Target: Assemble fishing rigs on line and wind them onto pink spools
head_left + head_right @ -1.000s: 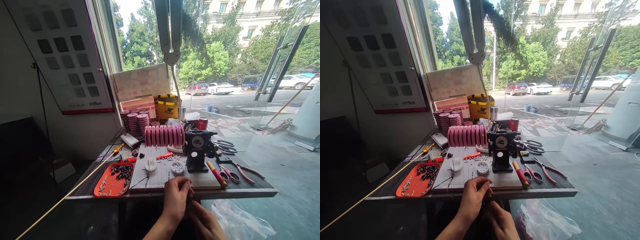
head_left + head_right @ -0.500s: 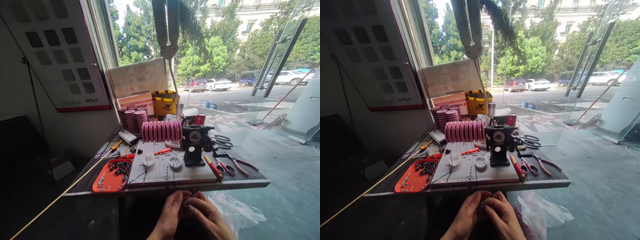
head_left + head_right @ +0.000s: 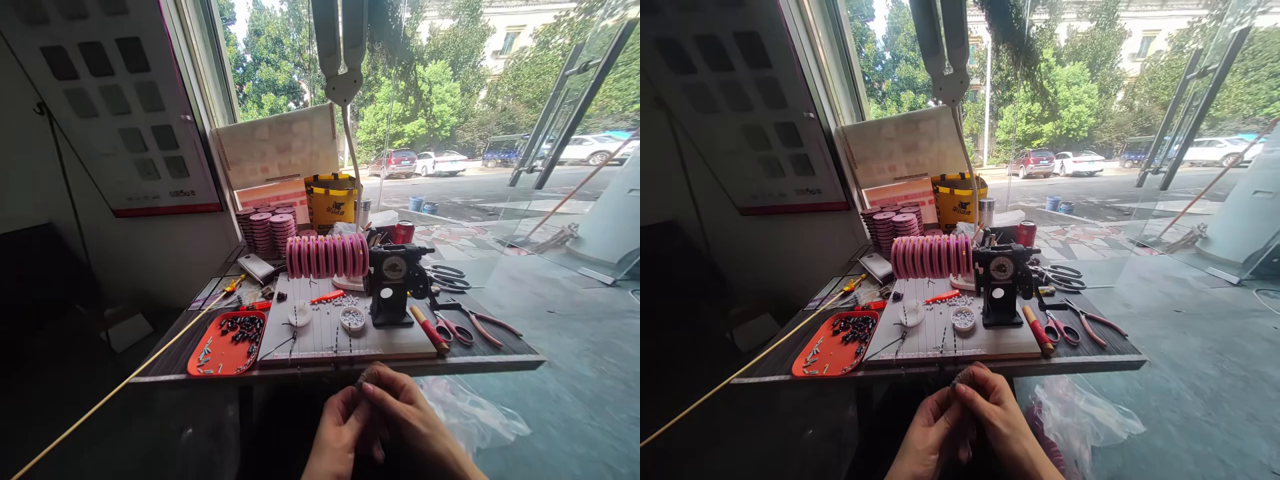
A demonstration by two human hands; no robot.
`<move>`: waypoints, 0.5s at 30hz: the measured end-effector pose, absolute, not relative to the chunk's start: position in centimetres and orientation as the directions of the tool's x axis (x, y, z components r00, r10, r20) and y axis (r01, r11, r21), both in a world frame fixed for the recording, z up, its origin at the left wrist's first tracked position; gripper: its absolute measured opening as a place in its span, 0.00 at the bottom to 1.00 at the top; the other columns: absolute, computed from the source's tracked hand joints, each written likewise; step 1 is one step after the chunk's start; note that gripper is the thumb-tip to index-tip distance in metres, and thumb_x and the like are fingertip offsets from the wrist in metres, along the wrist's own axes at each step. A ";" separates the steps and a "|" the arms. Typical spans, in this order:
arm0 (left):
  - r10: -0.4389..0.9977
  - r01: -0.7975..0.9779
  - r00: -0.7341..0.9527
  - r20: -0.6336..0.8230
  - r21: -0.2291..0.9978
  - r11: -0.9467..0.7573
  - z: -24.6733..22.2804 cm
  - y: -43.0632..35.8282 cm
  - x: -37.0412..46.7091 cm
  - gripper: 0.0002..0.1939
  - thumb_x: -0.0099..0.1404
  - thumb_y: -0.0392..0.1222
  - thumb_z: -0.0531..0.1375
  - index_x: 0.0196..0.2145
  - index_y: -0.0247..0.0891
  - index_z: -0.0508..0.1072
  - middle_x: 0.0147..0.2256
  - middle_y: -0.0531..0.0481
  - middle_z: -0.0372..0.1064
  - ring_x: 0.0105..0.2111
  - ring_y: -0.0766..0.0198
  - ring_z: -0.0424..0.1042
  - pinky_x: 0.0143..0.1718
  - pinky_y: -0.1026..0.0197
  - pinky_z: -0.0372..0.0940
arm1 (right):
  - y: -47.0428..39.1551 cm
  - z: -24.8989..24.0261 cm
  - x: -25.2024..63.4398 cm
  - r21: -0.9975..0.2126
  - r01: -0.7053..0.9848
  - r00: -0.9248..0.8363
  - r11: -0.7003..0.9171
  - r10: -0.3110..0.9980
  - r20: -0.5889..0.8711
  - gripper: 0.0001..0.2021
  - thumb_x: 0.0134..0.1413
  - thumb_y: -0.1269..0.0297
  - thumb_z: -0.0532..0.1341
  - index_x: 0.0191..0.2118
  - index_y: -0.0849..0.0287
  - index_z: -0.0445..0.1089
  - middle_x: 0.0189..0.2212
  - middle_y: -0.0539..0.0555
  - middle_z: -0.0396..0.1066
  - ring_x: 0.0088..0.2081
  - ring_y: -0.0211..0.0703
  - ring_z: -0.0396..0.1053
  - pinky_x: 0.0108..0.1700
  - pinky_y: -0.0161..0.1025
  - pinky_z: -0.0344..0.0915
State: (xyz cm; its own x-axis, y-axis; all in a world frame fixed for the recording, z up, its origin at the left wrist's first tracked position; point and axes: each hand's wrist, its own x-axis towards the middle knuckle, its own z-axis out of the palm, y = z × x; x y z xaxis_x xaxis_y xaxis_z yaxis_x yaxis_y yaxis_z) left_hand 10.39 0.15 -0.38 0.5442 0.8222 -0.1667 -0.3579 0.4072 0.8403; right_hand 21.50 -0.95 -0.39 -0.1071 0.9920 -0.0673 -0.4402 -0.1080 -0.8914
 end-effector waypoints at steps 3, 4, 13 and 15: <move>0.844 -0.344 0.518 -0.142 0.868 0.357 -0.6 -0.2 10.0 0.17 0.50 0.53 0.62 0.25 0.33 0.67 0.15 0.55 0.63 0.13 0.74 0.58 0.16 0.69 0.50 | -1.1 -0.3 21.1 -0.796 -0.574 -0.163 -0.193 0.979 -0.120 0.15 0.41 0.53 0.63 0.26 0.58 0.61 0.14 0.43 0.60 0.11 0.31 0.56 0.14 0.29 0.53; 0.845 -0.338 0.518 -0.132 0.876 0.345 -0.8 -0.4 9.9 0.18 0.50 0.53 0.61 0.24 0.34 0.66 0.15 0.55 0.62 0.13 0.74 0.58 0.16 0.69 0.49 | -1.2 -0.2 21.0 -0.780 -0.591 -0.175 -0.204 0.977 -0.123 0.15 0.41 0.53 0.64 0.26 0.59 0.61 0.15 0.44 0.62 0.12 0.31 0.57 0.14 0.29 0.53; 0.850 -0.224 0.522 -0.075 0.949 0.222 -0.8 -1.4 8.8 0.18 0.51 0.55 0.59 0.22 0.36 0.63 0.12 0.58 0.55 0.13 0.74 0.51 0.16 0.68 0.47 | -1.2 1.2 20.6 -0.818 -0.564 -0.094 -0.117 0.993 -0.077 0.14 0.46 0.60 0.62 0.19 0.62 0.61 0.12 0.44 0.57 0.14 0.26 0.49 0.17 0.28 0.44; 0.870 -0.184 0.487 -0.069 0.966 0.179 -0.9 -1.6 8.5 0.20 0.50 0.57 0.59 0.20 0.37 0.62 0.12 0.58 0.55 0.14 0.73 0.52 0.17 0.67 0.47 | -1.3 1.3 20.4 -0.826 -0.553 -0.097 -0.106 0.993 -0.063 0.14 0.47 0.60 0.62 0.20 0.63 0.61 0.12 0.44 0.57 0.14 0.26 0.48 0.18 0.28 0.43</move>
